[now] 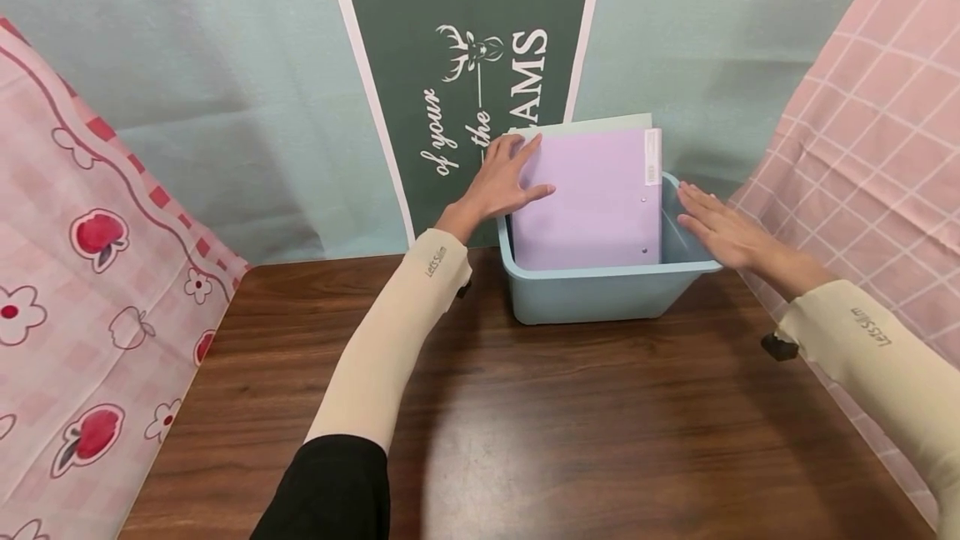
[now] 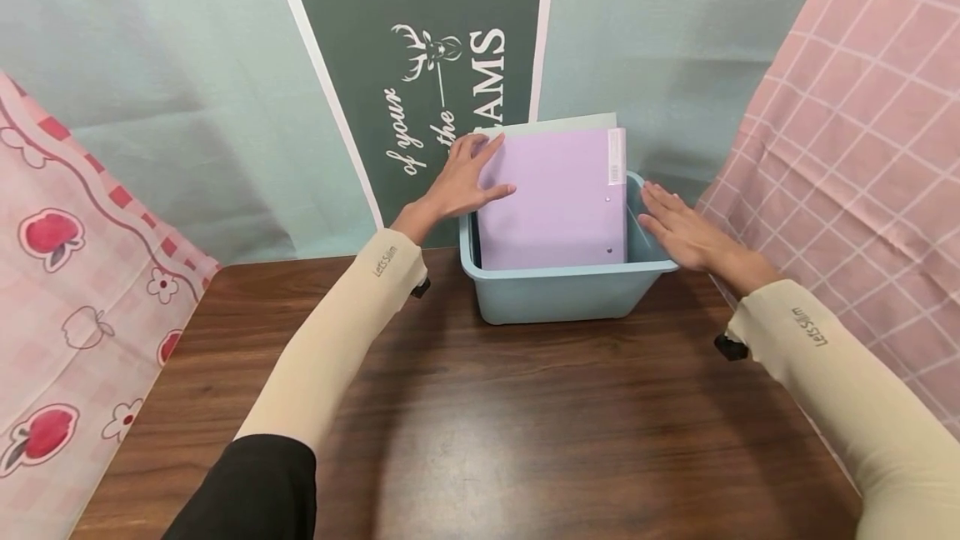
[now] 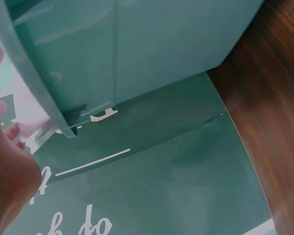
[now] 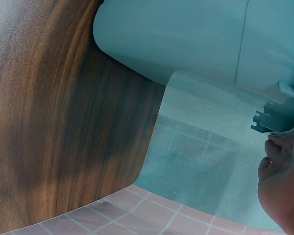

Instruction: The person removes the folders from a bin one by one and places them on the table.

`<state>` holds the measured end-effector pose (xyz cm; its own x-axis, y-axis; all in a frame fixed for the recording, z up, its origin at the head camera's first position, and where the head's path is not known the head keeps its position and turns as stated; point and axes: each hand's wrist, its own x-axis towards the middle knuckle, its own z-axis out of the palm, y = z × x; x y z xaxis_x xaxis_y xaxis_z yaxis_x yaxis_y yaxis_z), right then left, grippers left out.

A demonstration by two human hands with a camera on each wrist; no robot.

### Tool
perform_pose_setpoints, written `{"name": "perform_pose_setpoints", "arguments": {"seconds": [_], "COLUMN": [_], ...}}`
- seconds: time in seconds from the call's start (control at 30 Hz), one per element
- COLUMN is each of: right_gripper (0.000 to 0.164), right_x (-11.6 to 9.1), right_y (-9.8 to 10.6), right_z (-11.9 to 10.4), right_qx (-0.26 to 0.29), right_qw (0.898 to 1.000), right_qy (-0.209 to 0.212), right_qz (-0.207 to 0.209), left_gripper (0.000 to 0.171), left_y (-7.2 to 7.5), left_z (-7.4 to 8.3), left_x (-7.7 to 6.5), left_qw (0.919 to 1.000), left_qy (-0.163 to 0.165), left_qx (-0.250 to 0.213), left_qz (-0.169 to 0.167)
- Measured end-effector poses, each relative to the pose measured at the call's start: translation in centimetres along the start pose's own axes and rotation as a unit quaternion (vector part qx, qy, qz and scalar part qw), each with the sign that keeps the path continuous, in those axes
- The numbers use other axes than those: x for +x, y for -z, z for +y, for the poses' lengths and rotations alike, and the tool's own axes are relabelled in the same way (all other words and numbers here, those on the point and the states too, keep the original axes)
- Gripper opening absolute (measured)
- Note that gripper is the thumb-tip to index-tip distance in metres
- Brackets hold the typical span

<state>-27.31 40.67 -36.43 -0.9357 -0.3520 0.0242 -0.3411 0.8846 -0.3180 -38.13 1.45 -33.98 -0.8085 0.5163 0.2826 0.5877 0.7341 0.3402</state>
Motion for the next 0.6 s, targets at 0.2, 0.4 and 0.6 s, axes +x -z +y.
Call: {"name": "perform_pose_setpoints", "arguments": {"seconds": [0.2, 0.4, 0.6], "right_gripper": [0.068, 0.069, 0.068], "right_x": [0.0, 0.0, 0.0], "right_y": [0.1, -0.1, -0.1], "right_z": [0.0, -0.1, -0.1], "right_qx": [-0.003, -0.002, 0.002], "right_qw": [1.0, 1.0, 1.0], "right_qy": [-0.006, -0.007, -0.003], "right_qz": [-0.007, -0.003, 0.004], "left_gripper": [0.083, 0.072, 0.068], "left_y": [-0.7, -1.0, -1.3], "left_z": [-0.1, 0.2, 0.6], "left_x": [-0.4, -0.6, -0.6], "left_qw": [0.9961, 0.9813, 0.9676], "left_qy": [-0.02, -0.036, -0.058], "left_qx": [-0.075, -0.163, -0.201], "left_qz": [0.043, 0.095, 0.142]}}
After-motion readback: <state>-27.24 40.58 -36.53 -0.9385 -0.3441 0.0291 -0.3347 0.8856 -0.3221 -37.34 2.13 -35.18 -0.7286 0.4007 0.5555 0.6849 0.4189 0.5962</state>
